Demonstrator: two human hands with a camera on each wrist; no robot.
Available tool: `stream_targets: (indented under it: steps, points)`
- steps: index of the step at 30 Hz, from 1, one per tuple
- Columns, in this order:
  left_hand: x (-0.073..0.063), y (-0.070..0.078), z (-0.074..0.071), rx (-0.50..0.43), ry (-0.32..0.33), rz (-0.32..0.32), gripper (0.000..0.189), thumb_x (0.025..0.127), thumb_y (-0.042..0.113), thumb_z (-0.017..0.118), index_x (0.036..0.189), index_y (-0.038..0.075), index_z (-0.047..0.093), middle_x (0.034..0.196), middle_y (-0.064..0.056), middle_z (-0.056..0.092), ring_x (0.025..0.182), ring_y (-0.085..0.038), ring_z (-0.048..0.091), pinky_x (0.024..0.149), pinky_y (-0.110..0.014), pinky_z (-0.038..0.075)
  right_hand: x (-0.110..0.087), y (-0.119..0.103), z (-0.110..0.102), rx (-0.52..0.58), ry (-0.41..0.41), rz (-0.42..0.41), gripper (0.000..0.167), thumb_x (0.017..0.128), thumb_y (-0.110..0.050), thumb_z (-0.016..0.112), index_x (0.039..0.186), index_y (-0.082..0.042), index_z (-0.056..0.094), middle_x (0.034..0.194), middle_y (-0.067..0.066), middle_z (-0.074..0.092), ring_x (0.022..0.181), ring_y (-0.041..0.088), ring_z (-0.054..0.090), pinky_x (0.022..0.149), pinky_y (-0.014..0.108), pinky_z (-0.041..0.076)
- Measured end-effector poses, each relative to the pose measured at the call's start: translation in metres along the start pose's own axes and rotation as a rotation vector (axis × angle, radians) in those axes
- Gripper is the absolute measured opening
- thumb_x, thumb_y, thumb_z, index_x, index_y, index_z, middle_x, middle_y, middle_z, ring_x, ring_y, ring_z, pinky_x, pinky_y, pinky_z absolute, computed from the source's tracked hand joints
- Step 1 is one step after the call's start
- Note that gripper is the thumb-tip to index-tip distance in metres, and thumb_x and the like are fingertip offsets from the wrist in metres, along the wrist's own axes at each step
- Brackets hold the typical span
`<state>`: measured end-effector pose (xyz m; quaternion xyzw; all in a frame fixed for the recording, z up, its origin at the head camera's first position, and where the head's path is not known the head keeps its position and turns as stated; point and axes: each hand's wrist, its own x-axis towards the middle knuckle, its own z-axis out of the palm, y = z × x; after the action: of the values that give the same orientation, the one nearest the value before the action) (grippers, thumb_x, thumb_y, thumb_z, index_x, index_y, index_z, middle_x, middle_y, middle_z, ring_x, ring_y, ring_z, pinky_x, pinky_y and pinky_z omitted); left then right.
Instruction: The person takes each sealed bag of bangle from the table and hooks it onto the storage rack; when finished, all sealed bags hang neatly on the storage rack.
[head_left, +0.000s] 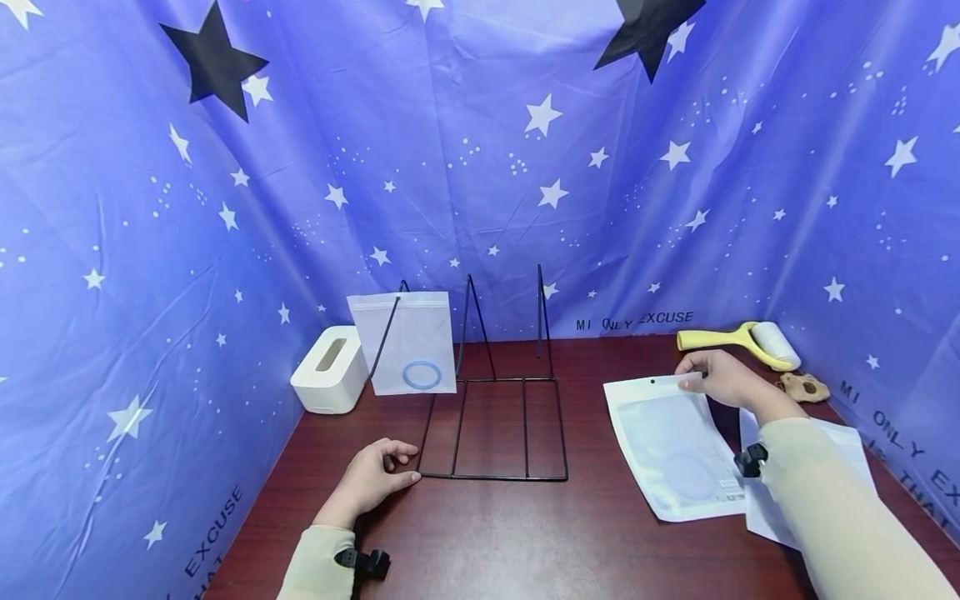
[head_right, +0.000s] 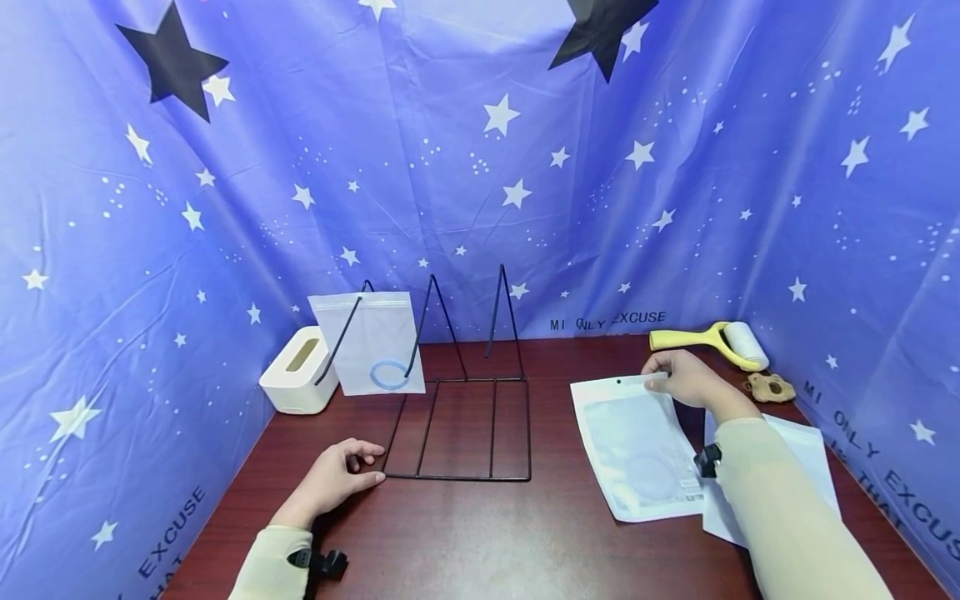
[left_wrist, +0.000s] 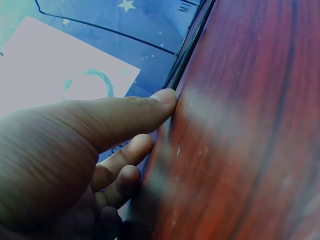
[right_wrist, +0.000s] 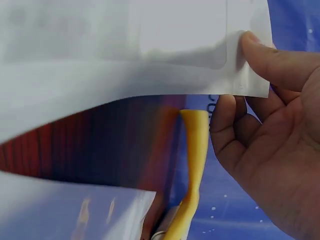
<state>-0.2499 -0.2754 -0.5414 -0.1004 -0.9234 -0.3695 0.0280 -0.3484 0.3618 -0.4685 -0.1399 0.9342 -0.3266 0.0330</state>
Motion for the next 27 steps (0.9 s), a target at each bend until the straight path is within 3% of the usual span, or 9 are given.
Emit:
stream_targets:
  steps: [9,18,27]
  points:
    - [-0.001,0.002,0.000,0.001,-0.002,0.002,0.033,0.078,0.023,0.095,0.107,0.025,0.079,0.091,0.011,0.065,0.080,-0.013,0.056,0.074,-0.029,0.046,-0.011,-0.014,-0.003,0.001,0.129,0.026,0.008,0.100,-0.018,0.074,0.102,-0.011,0.074,0.108,0.011,0.072,0.103,0.032,0.063,0.080,0.044,0.052]
    - [-0.001,0.002,-0.001,0.003,-0.001,0.003,0.033,0.078,0.023,0.095,0.107,0.026,0.079,0.091,0.011,0.065,0.080,-0.012,0.056,0.074,-0.029,0.046,-0.028,-0.032,-0.004,0.010,0.232,0.065,0.025,0.102,-0.031,0.072,0.111,-0.008,0.073,0.114,0.017,0.070,0.095,0.029,0.061,0.072,0.038,0.051]
    - [-0.001,0.002,-0.001,-0.003,-0.001,0.017,0.033,0.078,0.021,0.094,0.107,0.026,0.081,0.091,0.011,0.065,0.080,-0.013,0.057,0.073,-0.028,0.046,-0.046,-0.052,-0.020,-0.034,0.329,0.018,0.026,0.097,-0.035,0.077,0.103,-0.010,0.077,0.094,0.006,0.072,0.078,0.015,0.058,0.064,0.030,0.047]
